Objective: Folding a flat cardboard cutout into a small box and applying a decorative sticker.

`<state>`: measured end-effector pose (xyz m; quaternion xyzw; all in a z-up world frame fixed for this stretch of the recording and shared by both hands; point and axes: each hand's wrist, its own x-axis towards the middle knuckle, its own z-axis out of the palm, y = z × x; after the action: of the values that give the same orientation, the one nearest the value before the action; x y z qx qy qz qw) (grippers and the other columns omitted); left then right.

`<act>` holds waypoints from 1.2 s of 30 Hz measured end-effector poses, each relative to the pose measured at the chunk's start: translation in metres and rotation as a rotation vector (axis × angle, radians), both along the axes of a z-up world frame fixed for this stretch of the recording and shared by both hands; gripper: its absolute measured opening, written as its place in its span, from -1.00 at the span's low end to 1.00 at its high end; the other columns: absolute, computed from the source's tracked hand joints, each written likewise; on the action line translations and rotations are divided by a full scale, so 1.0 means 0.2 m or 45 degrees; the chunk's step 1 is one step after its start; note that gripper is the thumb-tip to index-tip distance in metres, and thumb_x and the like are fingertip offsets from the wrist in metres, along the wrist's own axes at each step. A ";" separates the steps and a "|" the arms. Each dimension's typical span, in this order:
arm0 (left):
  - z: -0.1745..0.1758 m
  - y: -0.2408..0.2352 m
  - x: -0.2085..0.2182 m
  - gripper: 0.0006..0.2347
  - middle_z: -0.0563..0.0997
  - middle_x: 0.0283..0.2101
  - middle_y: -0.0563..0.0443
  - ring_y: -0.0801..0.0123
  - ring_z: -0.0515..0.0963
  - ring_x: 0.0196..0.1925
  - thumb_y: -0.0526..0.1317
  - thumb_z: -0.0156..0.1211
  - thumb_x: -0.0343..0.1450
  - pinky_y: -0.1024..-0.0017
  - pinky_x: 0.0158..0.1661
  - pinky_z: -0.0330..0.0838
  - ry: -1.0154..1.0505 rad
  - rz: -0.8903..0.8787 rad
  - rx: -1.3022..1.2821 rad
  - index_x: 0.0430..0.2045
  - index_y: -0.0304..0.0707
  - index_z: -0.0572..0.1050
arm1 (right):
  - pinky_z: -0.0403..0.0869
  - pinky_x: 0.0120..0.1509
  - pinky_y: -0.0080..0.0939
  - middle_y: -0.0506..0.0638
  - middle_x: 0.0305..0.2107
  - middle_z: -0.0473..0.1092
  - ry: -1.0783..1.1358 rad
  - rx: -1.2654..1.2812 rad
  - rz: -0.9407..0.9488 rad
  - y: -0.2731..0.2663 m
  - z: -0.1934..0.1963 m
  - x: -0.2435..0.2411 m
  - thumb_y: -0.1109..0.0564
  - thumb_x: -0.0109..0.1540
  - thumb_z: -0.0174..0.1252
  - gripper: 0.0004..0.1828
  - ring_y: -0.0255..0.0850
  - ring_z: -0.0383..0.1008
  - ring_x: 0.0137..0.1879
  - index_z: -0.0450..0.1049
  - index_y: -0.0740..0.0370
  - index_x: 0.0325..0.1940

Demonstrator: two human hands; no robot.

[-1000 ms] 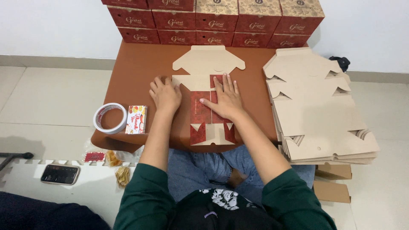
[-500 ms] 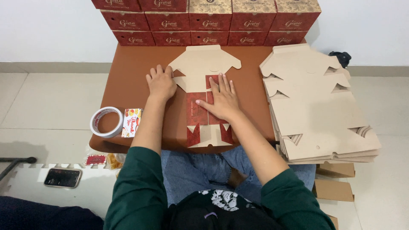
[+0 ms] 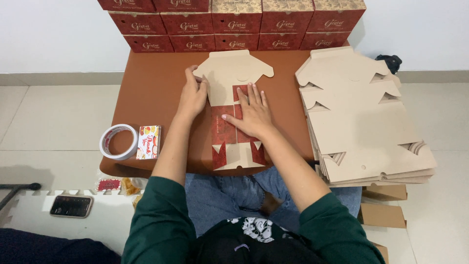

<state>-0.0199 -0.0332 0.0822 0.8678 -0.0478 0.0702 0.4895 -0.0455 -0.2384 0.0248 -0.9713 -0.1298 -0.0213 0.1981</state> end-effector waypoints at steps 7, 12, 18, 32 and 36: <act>-0.10 -0.07 -0.20 -0.54 0.47 0.20 -0.45 -0.20 0.41 0.29 -0.13 -0.23 0.57 -0.06 0.25 0.19 -0.044 -0.208 0.547 0.36 -0.41 0.18 | -0.30 0.64 0.15 0.34 0.48 -0.12 0.004 -0.014 -0.003 0.00 -0.01 0.01 -0.55 0.16 0.07 0.08 0.06 -0.28 0.63 0.03 0.12 0.55; -0.18 -0.09 -0.17 -0.54 0.38 0.32 -0.39 -0.01 0.33 0.40 -0.20 -0.25 0.55 0.08 0.35 0.07 -0.141 -0.214 0.841 0.39 -0.40 0.16 | -0.28 0.64 0.17 0.35 0.48 -0.12 -0.024 -0.003 0.009 0.00 -0.04 0.02 -0.51 0.17 0.10 0.06 0.09 -0.27 0.63 0.03 0.12 0.55; -0.39 -0.06 0.09 -0.65 0.57 0.15 -0.07 0.19 0.51 0.20 -0.18 -0.06 0.52 0.21 0.17 0.27 -0.351 -0.087 0.962 0.21 -0.14 0.43 | -0.31 0.64 0.17 0.34 0.49 -0.14 0.024 -0.026 0.000 0.01 -0.01 0.01 -0.61 0.19 -0.03 0.09 0.07 -0.30 0.64 0.01 0.11 0.56; -0.31 -0.10 0.07 -0.71 0.34 0.07 0.02 0.09 0.29 0.13 -0.09 0.06 0.50 0.20 0.01 0.21 -0.169 -0.028 0.853 0.11 -0.06 0.44 | -0.22 0.63 0.20 0.32 0.48 -0.10 0.037 -0.094 0.031 -0.01 0.04 -0.06 -0.57 0.24 -0.08 -0.01 0.08 -0.23 0.63 0.04 0.07 0.55; -0.31 -0.08 0.03 -0.76 0.37 0.03 0.04 0.13 0.31 0.11 -0.09 0.09 0.50 0.21 -0.01 0.21 -0.164 -0.047 0.873 0.03 -0.02 0.45 | -0.23 0.63 0.22 0.31 0.48 -0.11 0.082 -0.109 0.059 -0.02 0.05 -0.14 -0.56 0.29 -0.19 -0.05 0.07 -0.26 0.63 0.02 0.06 0.55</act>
<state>-0.0134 -0.0483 0.0207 0.9746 -0.1150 0.0959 0.1667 -0.0733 -0.2425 0.0343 -0.9758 -0.1465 0.0202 0.1610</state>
